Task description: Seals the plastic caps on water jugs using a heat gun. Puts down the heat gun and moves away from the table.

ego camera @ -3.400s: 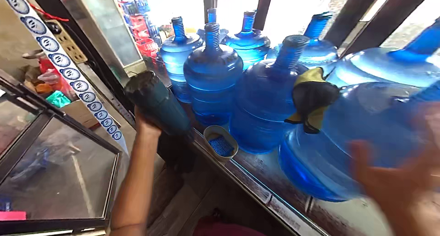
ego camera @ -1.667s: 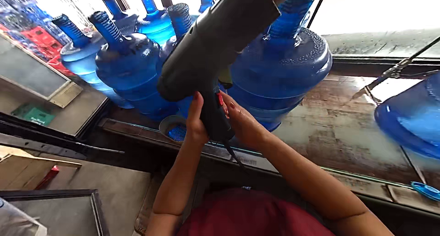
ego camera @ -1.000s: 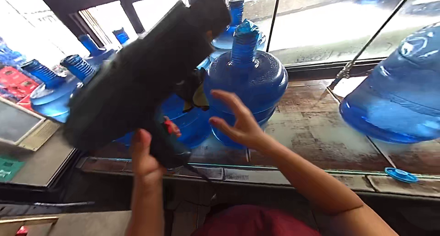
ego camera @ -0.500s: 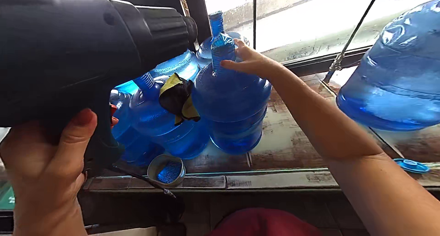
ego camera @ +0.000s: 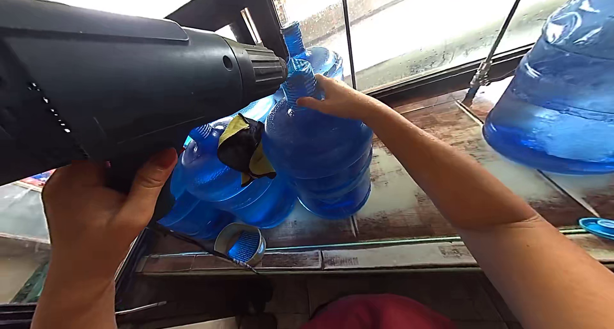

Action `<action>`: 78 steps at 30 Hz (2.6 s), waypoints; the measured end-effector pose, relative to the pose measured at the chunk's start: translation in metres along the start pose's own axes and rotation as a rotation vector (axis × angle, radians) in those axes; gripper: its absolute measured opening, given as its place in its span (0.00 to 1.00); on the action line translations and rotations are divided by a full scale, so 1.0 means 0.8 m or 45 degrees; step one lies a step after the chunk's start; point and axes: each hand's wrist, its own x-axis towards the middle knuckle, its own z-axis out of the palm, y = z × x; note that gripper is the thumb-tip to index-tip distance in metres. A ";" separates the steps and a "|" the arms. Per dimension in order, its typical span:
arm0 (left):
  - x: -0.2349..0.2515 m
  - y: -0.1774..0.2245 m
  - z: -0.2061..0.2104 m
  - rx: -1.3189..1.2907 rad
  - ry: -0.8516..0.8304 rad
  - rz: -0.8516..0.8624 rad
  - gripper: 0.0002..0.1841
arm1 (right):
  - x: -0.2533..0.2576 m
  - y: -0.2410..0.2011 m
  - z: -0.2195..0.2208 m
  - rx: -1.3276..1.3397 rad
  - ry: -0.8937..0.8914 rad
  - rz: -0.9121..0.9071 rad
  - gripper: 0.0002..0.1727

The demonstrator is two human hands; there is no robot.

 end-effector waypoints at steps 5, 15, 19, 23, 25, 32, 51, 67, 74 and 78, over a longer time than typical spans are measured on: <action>-0.001 0.012 0.007 0.157 0.013 0.003 0.31 | -0.002 -0.004 -0.003 -0.108 -0.031 0.011 0.36; -0.016 0.028 0.052 0.261 0.114 0.169 0.32 | -0.022 -0.005 -0.003 -0.289 -0.017 0.034 0.48; -0.019 0.033 0.070 0.277 0.141 0.192 0.31 | -0.042 0.001 -0.002 -0.145 0.139 -0.002 0.56; -0.027 0.033 0.087 0.271 0.173 0.187 0.31 | -0.052 0.006 0.006 -0.014 0.331 -0.077 0.45; -0.034 0.030 0.096 0.261 0.172 0.184 0.31 | -0.054 0.009 0.011 0.022 0.420 -0.112 0.38; -0.062 0.024 0.118 0.158 0.162 0.121 0.30 | -0.058 0.012 0.012 0.160 0.500 -0.044 0.32; -0.070 -0.023 0.138 -0.454 0.227 -0.104 0.20 | -0.056 0.019 0.009 0.163 0.481 0.039 0.31; -0.080 0.015 0.140 -0.230 0.399 0.139 0.21 | -0.058 0.018 0.012 0.191 0.566 0.061 0.31; -0.075 0.071 0.149 -0.069 0.479 0.219 0.18 | -0.057 0.018 0.014 0.226 0.566 0.066 0.30; -0.071 0.098 0.157 0.078 0.465 0.210 0.19 | -0.059 0.015 0.013 0.203 0.562 0.077 0.30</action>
